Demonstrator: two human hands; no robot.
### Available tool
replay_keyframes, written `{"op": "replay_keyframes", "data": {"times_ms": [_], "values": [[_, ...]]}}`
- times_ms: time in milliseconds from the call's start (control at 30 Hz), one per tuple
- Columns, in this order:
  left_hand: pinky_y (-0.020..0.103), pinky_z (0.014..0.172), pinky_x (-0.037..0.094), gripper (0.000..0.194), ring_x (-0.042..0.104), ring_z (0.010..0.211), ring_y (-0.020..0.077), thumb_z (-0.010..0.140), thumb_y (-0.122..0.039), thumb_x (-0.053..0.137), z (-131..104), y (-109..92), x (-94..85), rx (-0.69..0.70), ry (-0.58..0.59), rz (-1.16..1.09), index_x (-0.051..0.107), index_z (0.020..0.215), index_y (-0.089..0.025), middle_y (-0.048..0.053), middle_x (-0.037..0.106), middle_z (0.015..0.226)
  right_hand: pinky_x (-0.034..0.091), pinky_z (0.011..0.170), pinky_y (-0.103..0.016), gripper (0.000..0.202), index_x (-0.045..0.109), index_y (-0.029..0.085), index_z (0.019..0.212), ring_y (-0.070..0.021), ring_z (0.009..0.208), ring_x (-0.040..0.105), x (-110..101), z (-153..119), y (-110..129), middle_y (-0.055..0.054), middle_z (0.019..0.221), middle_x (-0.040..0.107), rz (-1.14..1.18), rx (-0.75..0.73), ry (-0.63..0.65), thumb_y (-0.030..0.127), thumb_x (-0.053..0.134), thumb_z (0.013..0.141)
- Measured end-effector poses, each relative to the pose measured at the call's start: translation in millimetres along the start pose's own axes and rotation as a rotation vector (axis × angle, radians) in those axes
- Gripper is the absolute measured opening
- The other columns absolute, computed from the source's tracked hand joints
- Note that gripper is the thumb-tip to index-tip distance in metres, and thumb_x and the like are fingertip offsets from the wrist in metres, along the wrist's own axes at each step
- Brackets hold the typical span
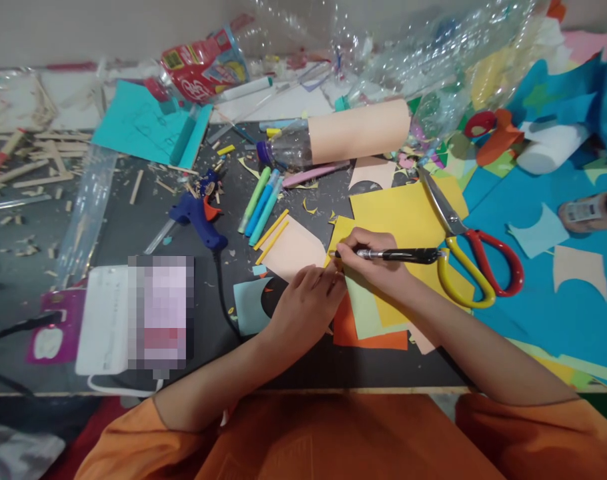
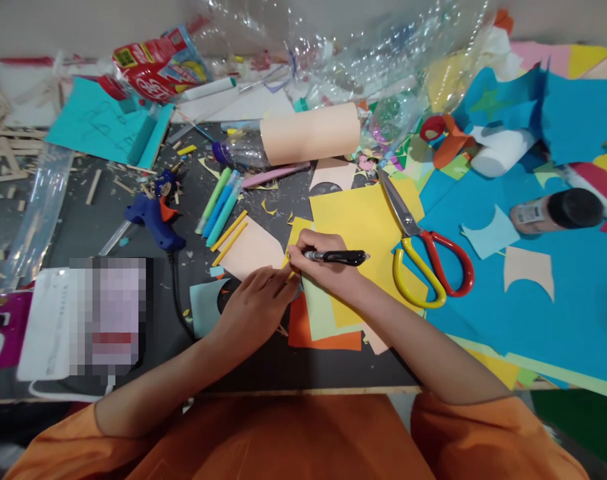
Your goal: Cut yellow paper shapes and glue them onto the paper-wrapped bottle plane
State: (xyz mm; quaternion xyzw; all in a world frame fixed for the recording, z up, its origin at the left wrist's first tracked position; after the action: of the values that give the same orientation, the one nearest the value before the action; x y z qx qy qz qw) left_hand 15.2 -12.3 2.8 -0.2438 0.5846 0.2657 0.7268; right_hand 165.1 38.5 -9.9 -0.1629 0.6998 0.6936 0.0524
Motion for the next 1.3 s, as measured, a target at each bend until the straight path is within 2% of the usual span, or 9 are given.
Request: {"op": "replay_keyframes", "data": {"times_ms": [100, 300, 500, 700, 900, 1100, 1300], "values": [[0.034, 0.081, 0.056, 0.016, 0.065, 0.085, 0.0216, 0.09, -0.01, 0.055, 0.0, 0.2, 0.6, -0.006, 0.002, -0.01, 0.067, 0.101, -0.012, 0.008, 0.073, 0.098, 0.034, 0.05, -0.024, 0.03, 0.046, 0.021, 0.057, -0.0099, 0.05, 0.046, 1.3, 0.3, 0.6, 0.003, 0.052, 0.052, -0.003, 0.0, 0.052, 0.032, 0.058, 0.081], [0.033, 0.083, 0.055, 0.02, 0.064, 0.09, 0.0211, 0.092, -0.01, 0.052, -0.3, 0.0, 0.5, -0.002, 0.022, 0.014, 0.066, 0.106, -0.011, 0.015, 0.069, 0.123, 0.027, 0.047, -0.024, 0.031, 0.037, 0.022, 0.053, -0.0075, 0.046, 0.034, -3.3, 1.3, -1.5, 0.007, 0.049, 0.037, 0.007, -0.05, -0.127, 0.024, 0.057, 0.078], [0.033, 0.082, 0.055, 0.019, 0.065, 0.089, 0.0212, 0.092, -0.011, 0.053, 0.3, -0.2, -0.9, -0.007, 0.01, 0.011, 0.067, 0.104, -0.011, 0.012, 0.072, 0.114, 0.028, 0.048, -0.025, 0.031, 0.043, 0.021, 0.056, -0.0084, 0.048, 0.037, -1.1, 1.1, -3.6, 0.006, 0.051, 0.042, 0.025, -0.028, -0.021, 0.029, 0.06, 0.081], [0.034, 0.083, 0.055, 0.021, 0.065, 0.093, 0.0218, 0.092, -0.01, 0.052, -0.7, -0.3, 1.7, -0.009, 0.037, 0.01, 0.066, 0.107, -0.012, 0.016, 0.069, 0.123, 0.028, 0.048, -0.026, 0.029, 0.038, 0.022, 0.053, -0.0083, 0.047, 0.033, -4.4, 3.3, -2.6, 0.007, 0.049, 0.036, 0.016, -0.018, -0.124, 0.023, 0.056, 0.076], [0.035, 0.084, 0.055, 0.022, 0.065, 0.095, 0.0223, 0.091, -0.009, 0.052, -1.5, -0.4, 2.9, -0.022, 0.042, -0.015, 0.064, 0.11, -0.011, 0.016, 0.069, 0.123, 0.029, 0.05, -0.026, 0.03, 0.04, 0.022, 0.054, -0.0087, 0.048, 0.036, -2.5, 2.7, -3.4, 0.006, 0.051, 0.039, 0.025, -0.005, -0.079, 0.026, 0.059, 0.077], [0.035, 0.084, 0.054, 0.021, 0.064, 0.095, 0.0229, 0.092, -0.01, 0.051, -1.2, 0.3, 3.0, -0.018, 0.034, -0.03, 0.064, 0.108, -0.01, 0.019, 0.067, 0.124, 0.028, 0.048, -0.025, 0.029, 0.036, 0.023, 0.051, -0.0086, 0.046, 0.032, -6.9, 2.9, -2.8, 0.007, 0.047, 0.036, 0.014, 0.034, -0.188, 0.022, 0.056, 0.073], [0.034, 0.083, 0.053, 0.019, 0.063, 0.096, 0.0224, 0.092, -0.012, 0.052, -0.3, -0.6, 4.1, -0.043, 0.066, -0.042, 0.064, 0.107, -0.012, 0.018, 0.065, 0.129, 0.03, 0.049, -0.025, 0.03, 0.038, 0.022, 0.051, -0.0086, 0.047, 0.033, -6.2, 4.6, -3.8, 0.007, 0.048, 0.037, 0.028, 0.031, -0.149, 0.024, 0.057, 0.074]]}}
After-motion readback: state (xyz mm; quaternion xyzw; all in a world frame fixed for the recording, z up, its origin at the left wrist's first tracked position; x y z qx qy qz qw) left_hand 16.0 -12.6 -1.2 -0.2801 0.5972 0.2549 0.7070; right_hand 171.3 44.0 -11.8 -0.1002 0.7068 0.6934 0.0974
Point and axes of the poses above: each hand's wrist, its own z-axis towards the middle knuckle, its own x-axis out of the palm, y = z × x, the point moved 2 cm from there along z, towards the middle knuckle
